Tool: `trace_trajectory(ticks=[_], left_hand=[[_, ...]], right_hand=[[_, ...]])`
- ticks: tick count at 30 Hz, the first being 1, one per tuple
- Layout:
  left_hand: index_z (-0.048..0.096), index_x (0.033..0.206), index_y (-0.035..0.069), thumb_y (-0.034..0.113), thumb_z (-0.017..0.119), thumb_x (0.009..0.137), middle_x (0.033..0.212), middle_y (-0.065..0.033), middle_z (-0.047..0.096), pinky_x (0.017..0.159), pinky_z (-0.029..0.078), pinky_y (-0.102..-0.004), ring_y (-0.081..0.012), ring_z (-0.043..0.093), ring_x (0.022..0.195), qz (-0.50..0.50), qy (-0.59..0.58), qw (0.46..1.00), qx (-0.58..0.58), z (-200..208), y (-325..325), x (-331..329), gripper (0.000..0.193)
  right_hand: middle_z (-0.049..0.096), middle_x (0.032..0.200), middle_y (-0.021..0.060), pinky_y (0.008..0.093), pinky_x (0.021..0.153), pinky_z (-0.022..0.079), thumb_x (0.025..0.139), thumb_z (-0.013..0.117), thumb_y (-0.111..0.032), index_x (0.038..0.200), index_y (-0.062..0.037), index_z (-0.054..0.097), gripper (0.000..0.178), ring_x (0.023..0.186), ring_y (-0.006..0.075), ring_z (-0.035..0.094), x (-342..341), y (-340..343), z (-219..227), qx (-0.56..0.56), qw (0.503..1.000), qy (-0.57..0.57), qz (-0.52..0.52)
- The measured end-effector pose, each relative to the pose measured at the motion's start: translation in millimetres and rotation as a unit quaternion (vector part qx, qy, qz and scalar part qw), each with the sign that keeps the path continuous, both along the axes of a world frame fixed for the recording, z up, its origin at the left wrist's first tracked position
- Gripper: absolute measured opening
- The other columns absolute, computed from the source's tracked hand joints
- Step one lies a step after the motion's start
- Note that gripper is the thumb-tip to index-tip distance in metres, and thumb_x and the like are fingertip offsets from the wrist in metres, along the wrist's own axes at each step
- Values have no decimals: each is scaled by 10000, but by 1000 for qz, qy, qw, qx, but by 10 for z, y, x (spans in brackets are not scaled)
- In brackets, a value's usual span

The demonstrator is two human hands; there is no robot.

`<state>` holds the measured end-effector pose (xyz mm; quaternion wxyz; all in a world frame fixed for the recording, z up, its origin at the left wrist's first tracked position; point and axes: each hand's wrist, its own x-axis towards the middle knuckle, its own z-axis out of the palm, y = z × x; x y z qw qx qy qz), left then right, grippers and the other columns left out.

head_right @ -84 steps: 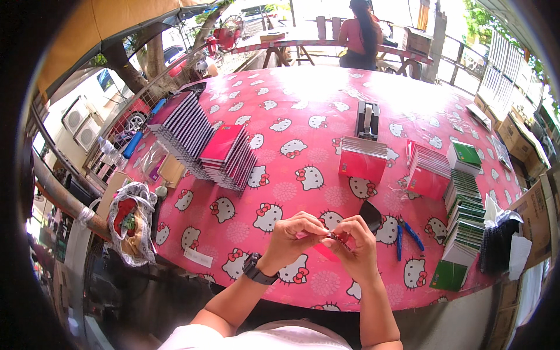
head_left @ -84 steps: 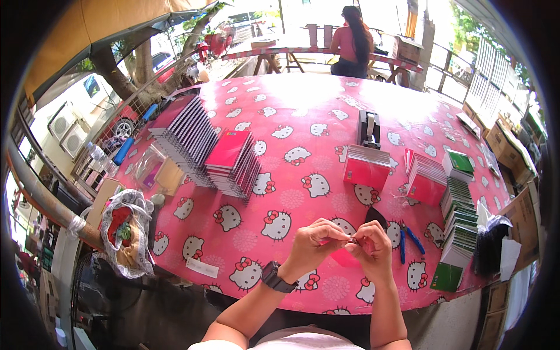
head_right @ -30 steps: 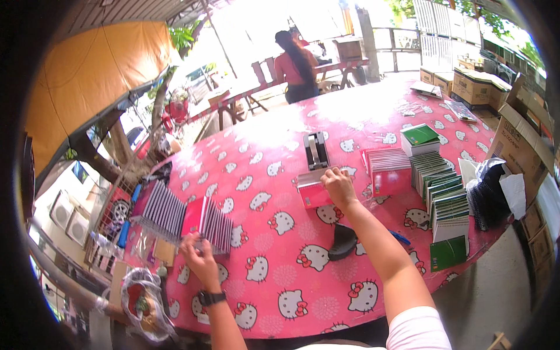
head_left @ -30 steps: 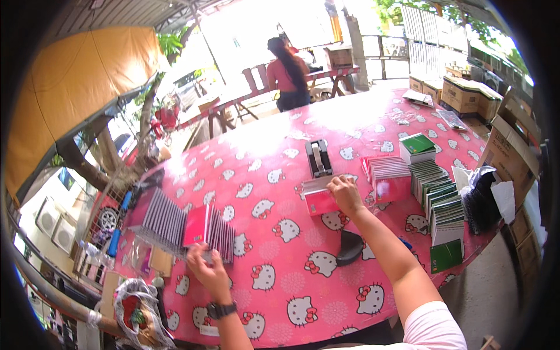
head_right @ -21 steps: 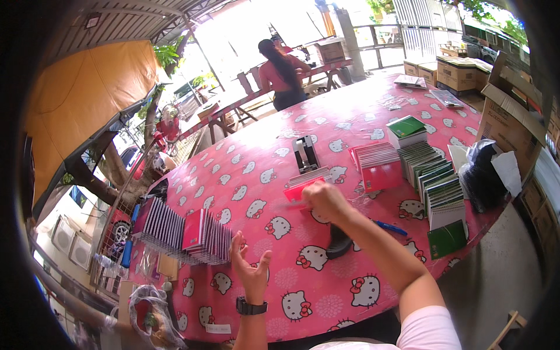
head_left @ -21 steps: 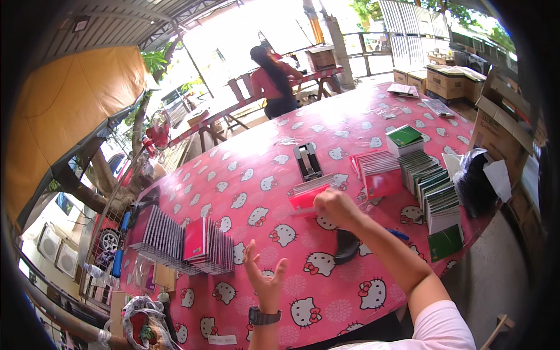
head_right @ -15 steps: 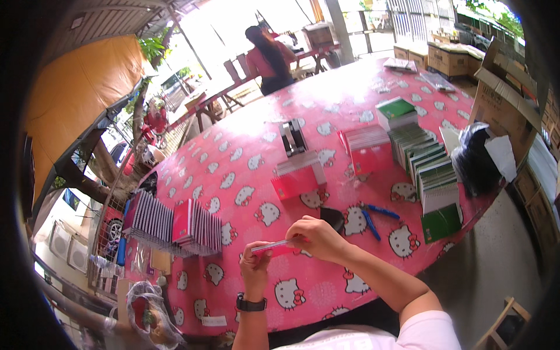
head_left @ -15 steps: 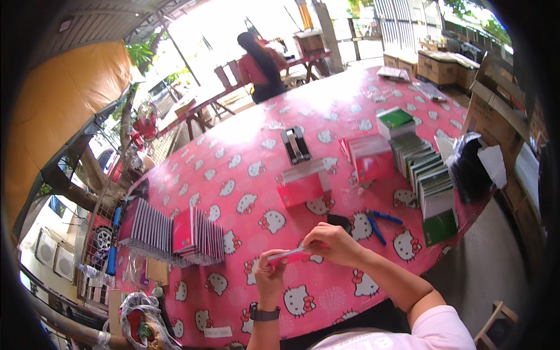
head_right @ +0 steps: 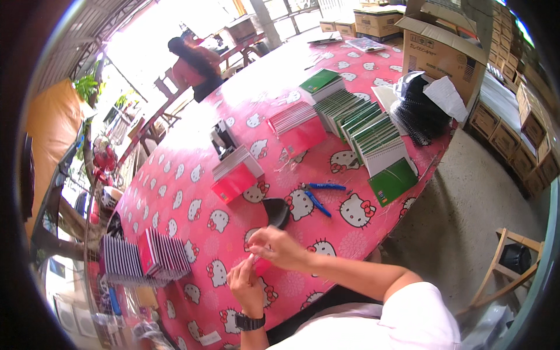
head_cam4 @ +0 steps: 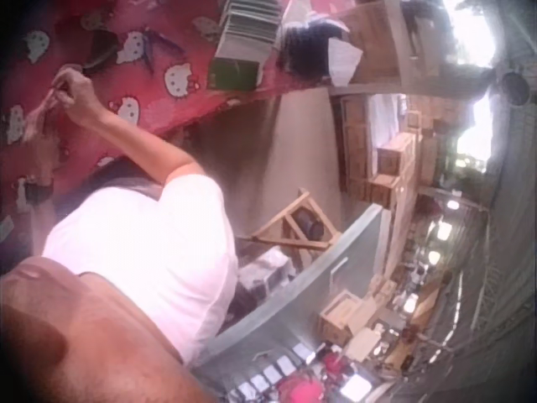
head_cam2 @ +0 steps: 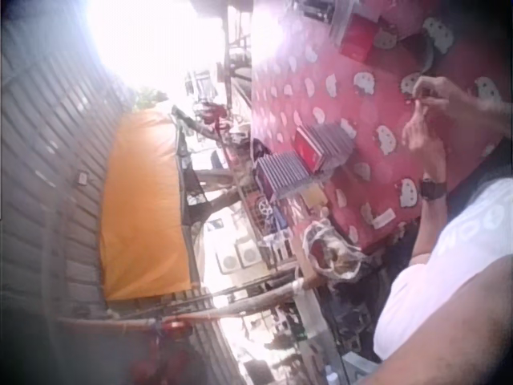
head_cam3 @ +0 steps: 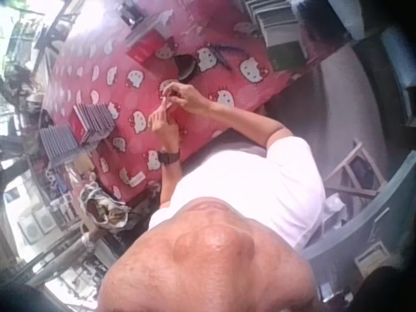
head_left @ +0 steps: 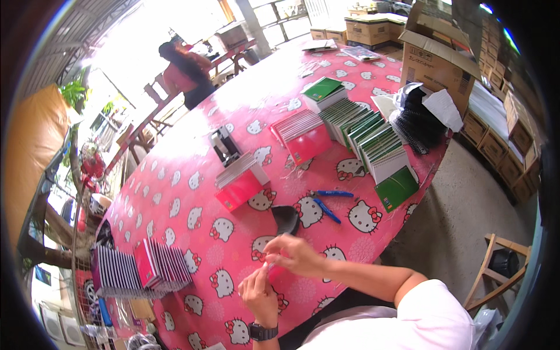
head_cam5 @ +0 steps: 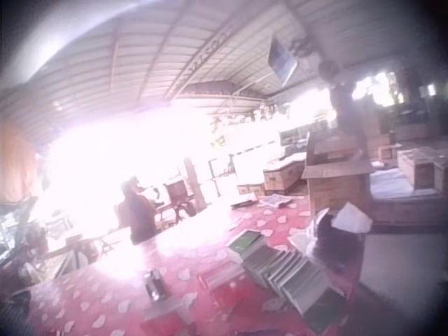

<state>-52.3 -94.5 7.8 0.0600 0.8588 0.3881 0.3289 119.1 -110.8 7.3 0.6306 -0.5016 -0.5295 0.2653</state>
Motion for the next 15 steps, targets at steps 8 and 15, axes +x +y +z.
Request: trace_trajectory(ticks=[8,15], left_hand=[[696,1068,127,-36,604,726,963,-24,676,785,421,-336,-197,618,853,-58,-33,996,54,-35,43,-15,390],[700,1082,152,-14,624,735,965,0,669,765,416,-315,-168,601,847,-29,-31,999,33,62,-3,-82,392]], right_hand=[[604,923,70,367,795,483,773,703,-141,888,-71,626,156,953,233,549,3741,-573,-197,-189,706,-448,-515],[595,981,106,459,825,477,785,680,-140,909,-66,584,174,1037,319,533,4247,-649,-638,-386,668,-471,-427]])
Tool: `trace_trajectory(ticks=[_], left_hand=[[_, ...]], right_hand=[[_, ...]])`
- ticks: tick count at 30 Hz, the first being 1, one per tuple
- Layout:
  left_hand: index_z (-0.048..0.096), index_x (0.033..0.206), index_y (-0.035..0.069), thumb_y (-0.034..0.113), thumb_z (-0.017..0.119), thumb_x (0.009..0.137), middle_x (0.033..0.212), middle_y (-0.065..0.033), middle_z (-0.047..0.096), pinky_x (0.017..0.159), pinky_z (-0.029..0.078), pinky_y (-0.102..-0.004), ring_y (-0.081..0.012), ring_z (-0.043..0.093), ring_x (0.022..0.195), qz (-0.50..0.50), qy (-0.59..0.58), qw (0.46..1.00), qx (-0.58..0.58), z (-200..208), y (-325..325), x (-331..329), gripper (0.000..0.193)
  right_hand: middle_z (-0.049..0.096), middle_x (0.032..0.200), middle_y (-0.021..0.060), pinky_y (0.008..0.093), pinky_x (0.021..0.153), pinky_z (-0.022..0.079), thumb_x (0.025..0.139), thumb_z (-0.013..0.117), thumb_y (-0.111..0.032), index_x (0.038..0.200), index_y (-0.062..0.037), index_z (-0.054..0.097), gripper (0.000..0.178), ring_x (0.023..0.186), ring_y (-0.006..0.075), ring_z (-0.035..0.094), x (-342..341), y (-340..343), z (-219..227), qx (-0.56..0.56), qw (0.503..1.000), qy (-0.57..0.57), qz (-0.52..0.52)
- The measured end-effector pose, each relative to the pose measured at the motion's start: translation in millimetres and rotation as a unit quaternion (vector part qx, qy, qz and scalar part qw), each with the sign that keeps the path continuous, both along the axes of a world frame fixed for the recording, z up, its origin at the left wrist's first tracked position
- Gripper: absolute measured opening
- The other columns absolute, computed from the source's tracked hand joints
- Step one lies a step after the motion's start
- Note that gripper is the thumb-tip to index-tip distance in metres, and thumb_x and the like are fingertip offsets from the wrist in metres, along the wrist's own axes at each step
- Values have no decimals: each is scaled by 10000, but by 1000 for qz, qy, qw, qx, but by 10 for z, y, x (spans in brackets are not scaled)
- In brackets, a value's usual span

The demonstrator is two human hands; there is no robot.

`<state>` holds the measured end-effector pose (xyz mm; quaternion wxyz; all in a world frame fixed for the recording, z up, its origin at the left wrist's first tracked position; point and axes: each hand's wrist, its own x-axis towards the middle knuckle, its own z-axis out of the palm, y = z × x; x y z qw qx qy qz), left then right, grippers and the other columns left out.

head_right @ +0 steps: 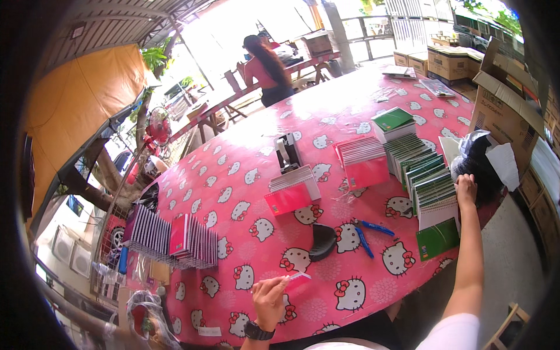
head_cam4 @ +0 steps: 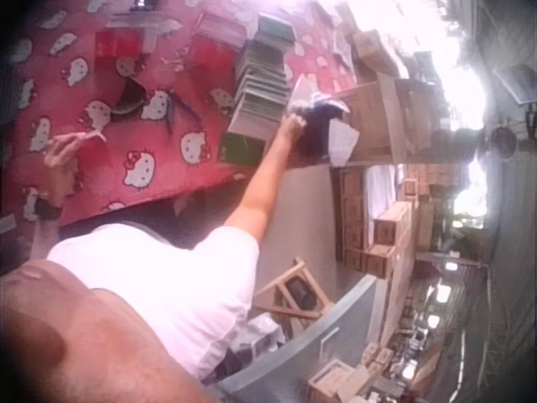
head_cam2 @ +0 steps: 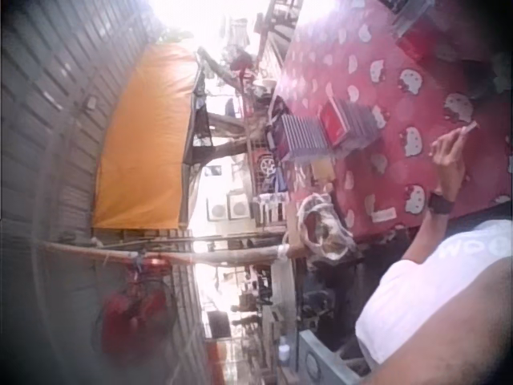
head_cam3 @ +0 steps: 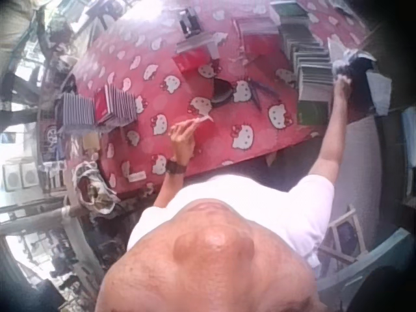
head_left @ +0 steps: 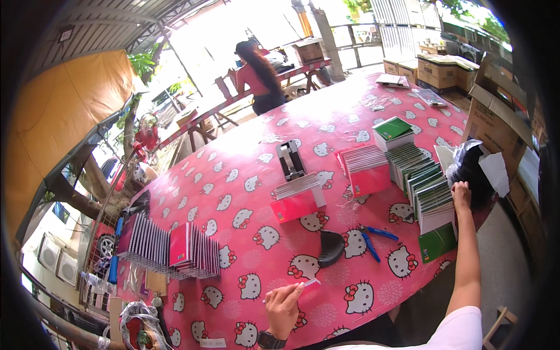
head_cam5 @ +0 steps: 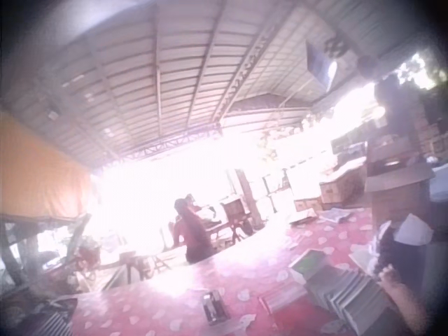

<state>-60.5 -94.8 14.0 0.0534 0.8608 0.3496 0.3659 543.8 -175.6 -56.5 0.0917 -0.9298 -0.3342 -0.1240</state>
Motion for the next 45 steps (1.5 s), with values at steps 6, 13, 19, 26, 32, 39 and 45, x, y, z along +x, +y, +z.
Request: trace_trajectory(ticks=[6,13,19,26,32,39,45], left_hand=[[707,985,114,-38,616,744,916,-62,667,746,421,-334,-226,620,843,-9,-5,1000,2,-3,233,-16,299],[687,1018,118,-45,612,733,938,-27,658,770,422,-338,-196,608,868,6,-32,999,-3,-142,214,-1,336],[678,1054,128,-42,617,722,958,-12,657,788,416,-334,-186,604,871,-23,-23,999,-10,-91,170,-25,378],[677,1064,131,-34,616,731,974,-13,656,807,413,-336,-186,601,890,-15,-32,999,-8,-131,183,-63,377],[665,1070,108,-6,612,764,922,-47,661,786,417,-331,-216,608,851,-4,-27,999,-31,-93,175,-27,331],[651,1058,117,122,674,764,966,-62,649,817,407,-359,-250,590,911,48,-4,997,-54,160,75,141,295],[638,952,117,120,710,737,904,-41,632,755,428,-357,-241,581,854,25,-25,998,-59,16,124,241,226]], right_hand=[[521,1218,278,453,911,435,976,379,-124,1324,-25,327,366,1120,432,518,469,-109,223,290,943,-143,73],[520,990,-8,236,617,416,958,484,-322,1297,-171,468,372,803,71,482,-2746,226,1293,240,662,558,439],[591,949,80,291,725,499,840,610,7,1082,-51,615,250,815,179,614,-3777,714,859,162,669,443,574],[603,889,67,304,702,482,825,631,8,995,-46,646,179,824,194,604,-3811,796,805,130,677,446,571],[622,860,105,312,698,490,871,602,-47,999,-33,643,135,806,194,619,-3731,847,714,68,646,447,615],[637,891,134,359,717,506,808,690,-78,1018,-32,580,242,812,264,637,-3778,864,918,41,646,433,627],[615,872,146,401,702,475,861,633,-229,974,-38,571,231,819,334,610,-3746,994,847,-47,649,372,662]])
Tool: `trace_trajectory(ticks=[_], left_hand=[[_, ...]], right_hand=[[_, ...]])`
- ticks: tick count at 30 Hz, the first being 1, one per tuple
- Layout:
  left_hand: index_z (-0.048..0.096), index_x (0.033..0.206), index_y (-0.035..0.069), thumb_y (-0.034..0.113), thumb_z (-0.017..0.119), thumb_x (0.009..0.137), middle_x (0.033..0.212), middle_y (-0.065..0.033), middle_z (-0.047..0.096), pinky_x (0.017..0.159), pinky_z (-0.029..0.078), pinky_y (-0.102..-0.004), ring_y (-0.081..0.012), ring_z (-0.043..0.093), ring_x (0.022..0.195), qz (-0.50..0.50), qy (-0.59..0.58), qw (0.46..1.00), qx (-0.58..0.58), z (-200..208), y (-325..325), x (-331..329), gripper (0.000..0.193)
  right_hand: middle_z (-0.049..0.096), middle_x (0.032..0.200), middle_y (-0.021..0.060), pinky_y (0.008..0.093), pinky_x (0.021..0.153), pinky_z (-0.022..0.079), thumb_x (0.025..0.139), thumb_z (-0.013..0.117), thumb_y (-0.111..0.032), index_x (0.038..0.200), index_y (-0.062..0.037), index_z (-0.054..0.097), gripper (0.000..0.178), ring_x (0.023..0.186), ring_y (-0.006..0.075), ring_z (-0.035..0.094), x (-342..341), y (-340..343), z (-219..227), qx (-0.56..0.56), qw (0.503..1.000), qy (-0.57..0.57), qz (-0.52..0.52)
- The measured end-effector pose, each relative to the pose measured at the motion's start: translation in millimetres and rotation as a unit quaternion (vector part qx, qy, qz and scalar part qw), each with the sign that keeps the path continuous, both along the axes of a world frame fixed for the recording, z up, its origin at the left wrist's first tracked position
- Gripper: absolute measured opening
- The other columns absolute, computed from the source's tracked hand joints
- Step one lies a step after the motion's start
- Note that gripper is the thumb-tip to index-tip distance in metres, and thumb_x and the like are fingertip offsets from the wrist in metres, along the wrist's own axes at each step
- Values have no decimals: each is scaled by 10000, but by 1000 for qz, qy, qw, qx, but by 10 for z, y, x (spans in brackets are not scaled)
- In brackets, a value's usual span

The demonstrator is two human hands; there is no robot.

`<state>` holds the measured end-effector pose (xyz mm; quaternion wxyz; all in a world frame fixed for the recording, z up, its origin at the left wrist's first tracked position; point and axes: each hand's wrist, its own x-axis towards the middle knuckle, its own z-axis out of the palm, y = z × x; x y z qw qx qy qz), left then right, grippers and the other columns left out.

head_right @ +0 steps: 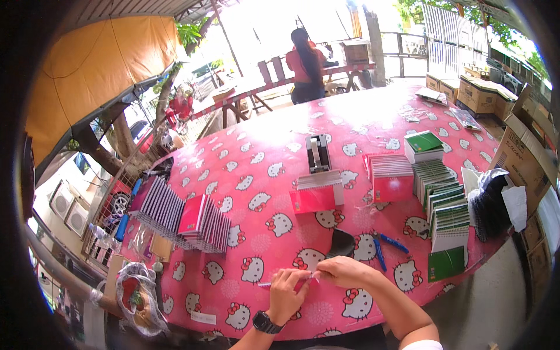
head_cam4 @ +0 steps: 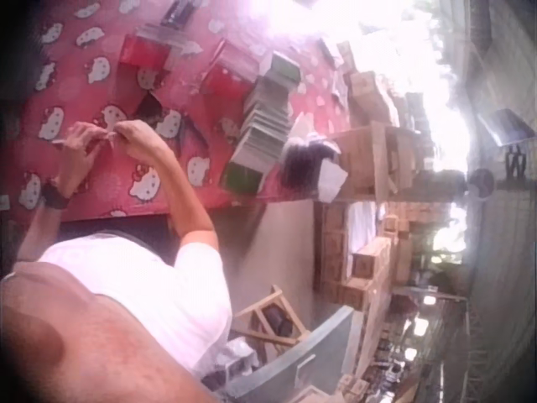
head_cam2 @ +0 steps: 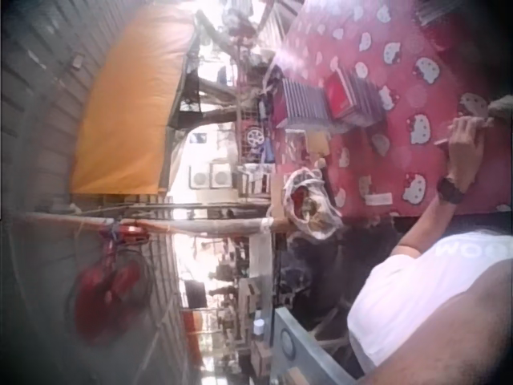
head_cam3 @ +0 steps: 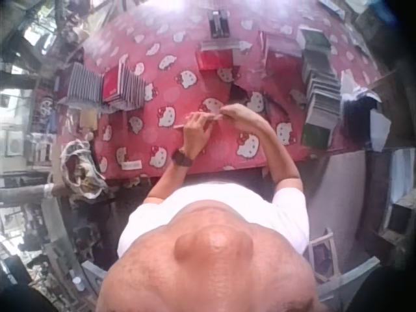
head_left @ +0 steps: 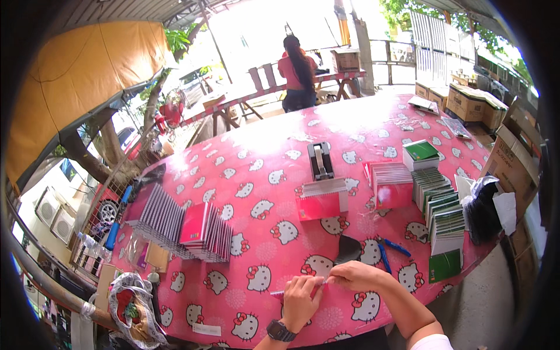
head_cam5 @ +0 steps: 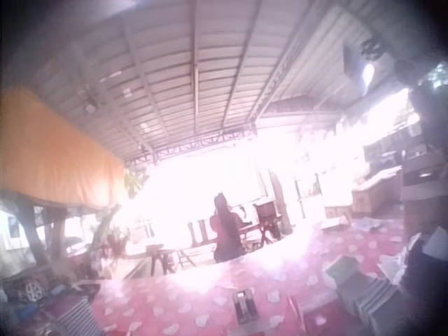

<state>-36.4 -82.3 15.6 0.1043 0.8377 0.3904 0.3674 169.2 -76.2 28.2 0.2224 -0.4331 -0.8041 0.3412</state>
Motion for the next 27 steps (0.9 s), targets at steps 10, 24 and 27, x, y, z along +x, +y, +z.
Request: trace_trajectory(ticks=[10,24,27], left_hand=[[630,978,138,153,731,744,897,-6,625,757,411,-340,-210,579,836,-10,21,1000,-2,-4,-37,8,256],[640,973,138,273,679,833,946,8,641,792,405,-340,-192,587,904,-43,50,997,-45,33,13,-25,198],[646,960,142,285,690,823,953,10,643,817,395,-351,-188,587,916,-39,58,996,-53,-33,21,-44,203]], right_hand=[[621,857,162,418,711,479,940,515,-332,936,-47,606,299,848,352,607,7,-60,-77,32,999,19,17],[323,1429,192,502,1030,343,595,802,-501,1266,-123,498,828,1282,376,348,374,160,-236,44,962,-194,-184],[346,1415,203,502,1022,353,593,805,-486,1238,-109,522,799,1270,384,360,366,170,-226,47,962,-190,-188]])
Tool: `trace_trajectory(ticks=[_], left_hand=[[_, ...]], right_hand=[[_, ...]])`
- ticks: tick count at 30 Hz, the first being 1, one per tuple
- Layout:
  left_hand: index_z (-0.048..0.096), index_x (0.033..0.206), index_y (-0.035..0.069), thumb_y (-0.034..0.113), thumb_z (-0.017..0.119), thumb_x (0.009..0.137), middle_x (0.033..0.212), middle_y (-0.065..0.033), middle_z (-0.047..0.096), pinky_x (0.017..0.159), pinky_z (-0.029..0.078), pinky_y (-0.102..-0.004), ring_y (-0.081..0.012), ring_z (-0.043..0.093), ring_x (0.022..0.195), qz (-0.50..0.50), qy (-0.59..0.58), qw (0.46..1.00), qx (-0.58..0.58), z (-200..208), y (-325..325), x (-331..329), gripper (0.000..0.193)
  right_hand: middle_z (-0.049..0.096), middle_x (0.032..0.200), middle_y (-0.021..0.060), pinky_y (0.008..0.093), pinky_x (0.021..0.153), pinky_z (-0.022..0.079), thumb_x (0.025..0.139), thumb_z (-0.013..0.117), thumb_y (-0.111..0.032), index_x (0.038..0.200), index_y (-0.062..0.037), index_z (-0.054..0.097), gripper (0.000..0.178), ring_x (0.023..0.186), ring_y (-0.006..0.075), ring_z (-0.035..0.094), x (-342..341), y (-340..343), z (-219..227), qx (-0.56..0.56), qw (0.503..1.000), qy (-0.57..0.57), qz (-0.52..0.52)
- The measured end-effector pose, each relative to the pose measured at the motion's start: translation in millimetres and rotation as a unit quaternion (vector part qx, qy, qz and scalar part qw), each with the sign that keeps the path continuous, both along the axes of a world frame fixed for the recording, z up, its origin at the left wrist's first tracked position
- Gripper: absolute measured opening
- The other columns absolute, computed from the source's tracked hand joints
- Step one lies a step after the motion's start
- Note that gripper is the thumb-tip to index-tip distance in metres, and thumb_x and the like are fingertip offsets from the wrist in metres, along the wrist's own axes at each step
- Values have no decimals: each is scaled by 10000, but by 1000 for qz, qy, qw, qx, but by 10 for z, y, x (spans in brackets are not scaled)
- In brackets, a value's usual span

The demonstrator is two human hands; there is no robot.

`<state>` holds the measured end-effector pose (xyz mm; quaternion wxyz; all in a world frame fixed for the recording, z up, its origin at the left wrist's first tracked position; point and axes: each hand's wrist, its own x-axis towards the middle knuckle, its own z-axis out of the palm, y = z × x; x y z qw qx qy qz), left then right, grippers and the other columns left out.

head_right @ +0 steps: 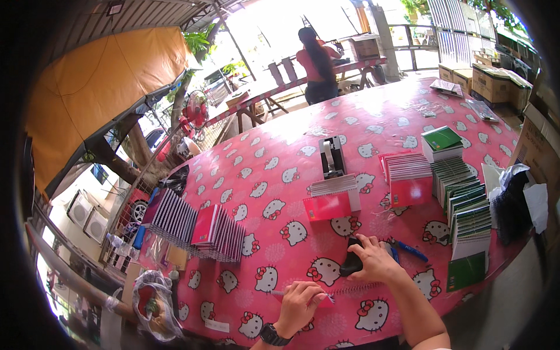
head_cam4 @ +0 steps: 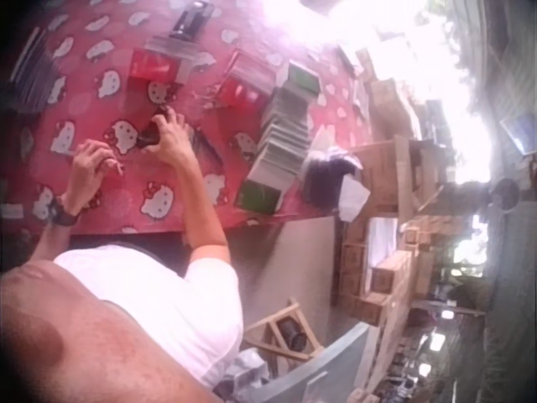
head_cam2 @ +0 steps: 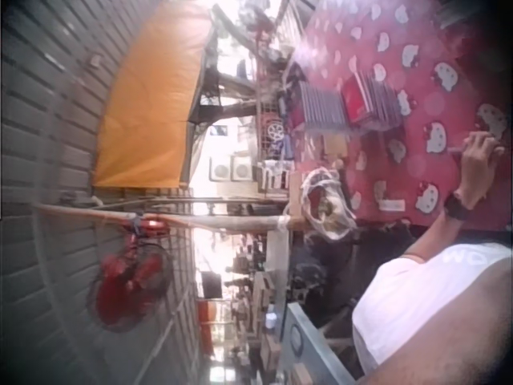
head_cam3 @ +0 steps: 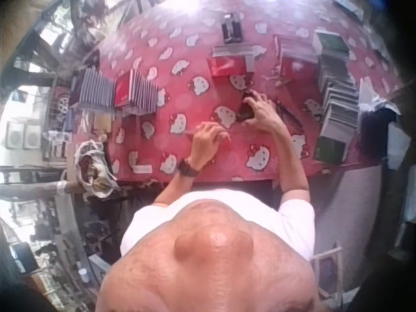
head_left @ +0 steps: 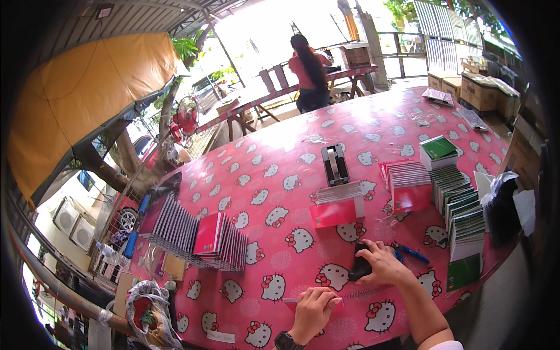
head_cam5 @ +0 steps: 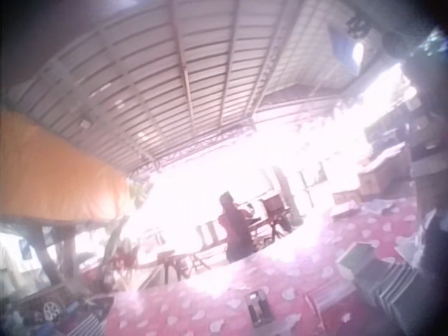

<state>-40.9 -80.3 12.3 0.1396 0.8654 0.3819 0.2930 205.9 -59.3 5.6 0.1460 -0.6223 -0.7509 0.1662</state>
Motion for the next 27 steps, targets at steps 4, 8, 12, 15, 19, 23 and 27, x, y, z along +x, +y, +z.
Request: trace_trajectory(ticks=[4,8,12,15,19,23,27], left_hand=[[659,886,153,303,739,763,926,21,644,893,339,-388,-174,583,904,43,-2,998,39,168,-44,4,210],[672,828,165,273,799,663,848,46,647,920,286,-407,-147,581,863,54,27,998,24,66,-9,-177,236],[670,809,165,220,811,620,784,58,643,885,303,-382,-134,583,815,22,2,998,51,-19,-7,-168,242],[667,821,164,208,817,612,774,54,642,875,311,-380,-133,585,789,25,-8,998,61,-42,4,-175,262],[652,841,164,206,835,601,772,54,643,884,312,-382,-133,589,776,49,-54,997,16,-25,-29,-147,305],[626,879,166,240,850,602,788,54,651,896,307,-386,-131,596,778,54,-56,996,41,-84,-38,-189,364],[608,870,161,287,824,658,822,66,650,902,309,-380,-129,603,813,45,-37,996,61,-61,-36,-172,328]], right_hand=[[469,1316,174,444,978,397,634,799,-469,1149,-91,597,670,1195,328,448,13,12,-14,51,997,55,11],[545,1170,135,380,945,403,689,771,-486,1106,-89,645,589,1087,257,514,-78,-38,61,-187,830,497,170],[565,1069,86,342,892,424,751,697,-548,1095,-76,651,586,1016,220,536,-244,-70,22,-213,841,447,220],[564,1032,81,351,901,418,752,678,-564,1057,-93,672,560,1043,220,523,-253,-57,17,-168,806,509,249],[567,1056,79,357,913,405,753,682,-543,1046,-79,671,549,1053,219,521,-266,-57,40,-122,910,355,175],[563,1058,109,374,906,422,741,688,-579,1028,-100,678,559,1042,259,538,-249,-41,-13,-180,781,541,255],[554,1034,90,349,882,421,751,684,-579,1023,-92,676,558,1014,217,535,-281,-76,54,-174,922,328,112]])
